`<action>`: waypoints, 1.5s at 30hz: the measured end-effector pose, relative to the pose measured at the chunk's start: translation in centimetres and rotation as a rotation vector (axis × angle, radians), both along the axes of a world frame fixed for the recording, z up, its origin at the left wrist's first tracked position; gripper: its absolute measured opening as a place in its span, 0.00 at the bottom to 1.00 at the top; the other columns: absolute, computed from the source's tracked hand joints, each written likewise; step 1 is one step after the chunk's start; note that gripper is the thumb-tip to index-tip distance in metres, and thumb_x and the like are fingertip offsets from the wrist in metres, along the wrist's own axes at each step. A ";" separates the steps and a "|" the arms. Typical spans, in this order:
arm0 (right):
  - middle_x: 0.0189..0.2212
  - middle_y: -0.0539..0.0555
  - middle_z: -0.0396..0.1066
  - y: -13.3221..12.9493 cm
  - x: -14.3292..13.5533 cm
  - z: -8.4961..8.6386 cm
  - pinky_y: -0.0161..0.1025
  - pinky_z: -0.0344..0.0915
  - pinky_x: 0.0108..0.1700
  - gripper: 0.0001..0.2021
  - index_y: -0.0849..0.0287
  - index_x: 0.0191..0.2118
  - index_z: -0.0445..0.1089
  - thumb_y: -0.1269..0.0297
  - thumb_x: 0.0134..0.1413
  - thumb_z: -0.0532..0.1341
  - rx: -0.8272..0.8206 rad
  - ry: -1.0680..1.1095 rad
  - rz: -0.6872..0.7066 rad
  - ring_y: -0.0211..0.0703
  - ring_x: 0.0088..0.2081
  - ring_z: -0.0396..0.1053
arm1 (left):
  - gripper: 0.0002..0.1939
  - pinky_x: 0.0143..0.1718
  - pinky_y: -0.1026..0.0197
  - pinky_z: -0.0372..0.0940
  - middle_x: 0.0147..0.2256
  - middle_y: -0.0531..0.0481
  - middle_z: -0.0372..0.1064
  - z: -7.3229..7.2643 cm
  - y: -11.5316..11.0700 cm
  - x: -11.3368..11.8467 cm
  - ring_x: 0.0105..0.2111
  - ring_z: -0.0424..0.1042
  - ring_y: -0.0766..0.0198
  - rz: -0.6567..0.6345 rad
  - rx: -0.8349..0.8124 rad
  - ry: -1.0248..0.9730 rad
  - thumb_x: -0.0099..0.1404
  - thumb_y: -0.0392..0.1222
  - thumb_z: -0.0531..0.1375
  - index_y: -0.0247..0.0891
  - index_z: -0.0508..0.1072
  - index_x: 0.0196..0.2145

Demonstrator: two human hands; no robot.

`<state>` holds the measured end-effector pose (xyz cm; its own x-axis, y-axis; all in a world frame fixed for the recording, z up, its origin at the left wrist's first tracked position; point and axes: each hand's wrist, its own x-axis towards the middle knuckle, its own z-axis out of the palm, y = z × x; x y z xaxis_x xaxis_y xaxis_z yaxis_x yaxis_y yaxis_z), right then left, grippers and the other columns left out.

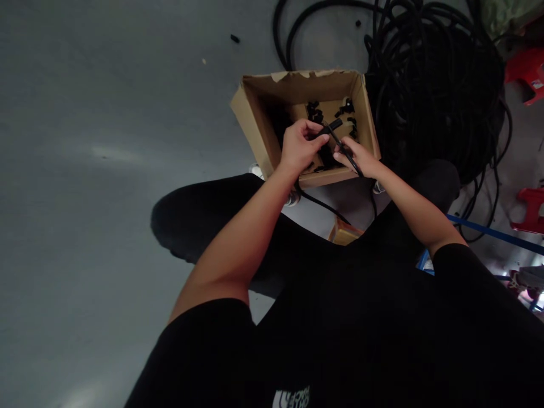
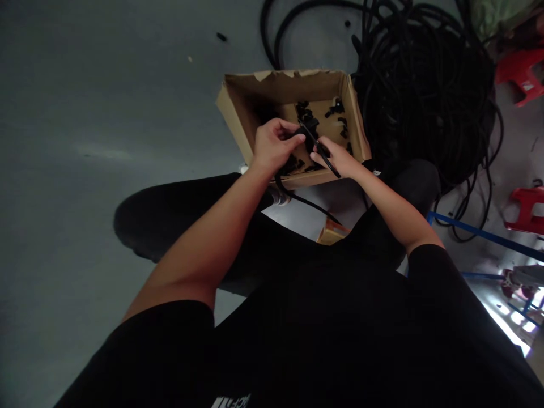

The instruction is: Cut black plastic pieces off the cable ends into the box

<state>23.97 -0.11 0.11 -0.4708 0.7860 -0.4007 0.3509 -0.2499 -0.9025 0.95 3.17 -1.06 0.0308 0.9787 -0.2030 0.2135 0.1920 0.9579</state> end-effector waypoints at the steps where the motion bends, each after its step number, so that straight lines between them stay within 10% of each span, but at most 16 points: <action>1: 0.36 0.46 0.65 0.2 0.0 0.0 0.40 0.70 0.38 0.39 0.51 0.51 0.66 0.18 0.69 0.74 0.032 -0.027 -0.014 0.41 0.36 0.66 | 0.22 0.50 0.54 0.82 0.40 0.48 0.84 0.0 0.2 -0.2 0.45 0.85 0.53 -0.005 -0.007 -0.004 0.67 0.54 0.83 0.43 0.76 0.39; 25: 0.48 0.58 0.79 0.4 1.0 -2.2 0.59 0.78 0.64 0.44 0.54 0.56 0.72 0.11 0.69 0.65 0.206 -0.117 0.090 0.55 0.51 0.75 | 0.24 0.29 0.63 0.70 0.28 0.50 0.79 1.9 0.2 -0.9 0.26 0.75 0.63 -0.354 -0.124 -0.084 0.78 0.62 0.78 0.41 0.79 0.36; 41: 0.45 0.57 0.79 0.2 1.6 -1.9 0.52 0.77 0.59 0.43 0.55 0.54 0.74 0.13 0.69 0.67 0.187 -0.139 0.121 0.53 0.48 0.76 | 0.28 0.27 0.61 0.66 0.27 0.47 0.77 2.0 0.4 -1.5 0.25 0.71 0.61 -0.399 -0.217 -0.178 0.75 0.66 0.80 0.43 0.77 0.34; 45: 0.36 0.51 0.73 0.2 1.7 -1.7 0.46 0.75 0.43 0.43 0.52 0.49 0.72 0.11 0.66 0.69 0.091 -0.110 0.105 0.48 0.37 0.72 | 0.32 0.24 0.64 0.63 0.24 0.51 0.70 1.1 0.6 -1.7 0.22 0.68 0.63 -0.419 -0.227 -0.156 0.80 0.72 0.75 0.44 0.74 0.33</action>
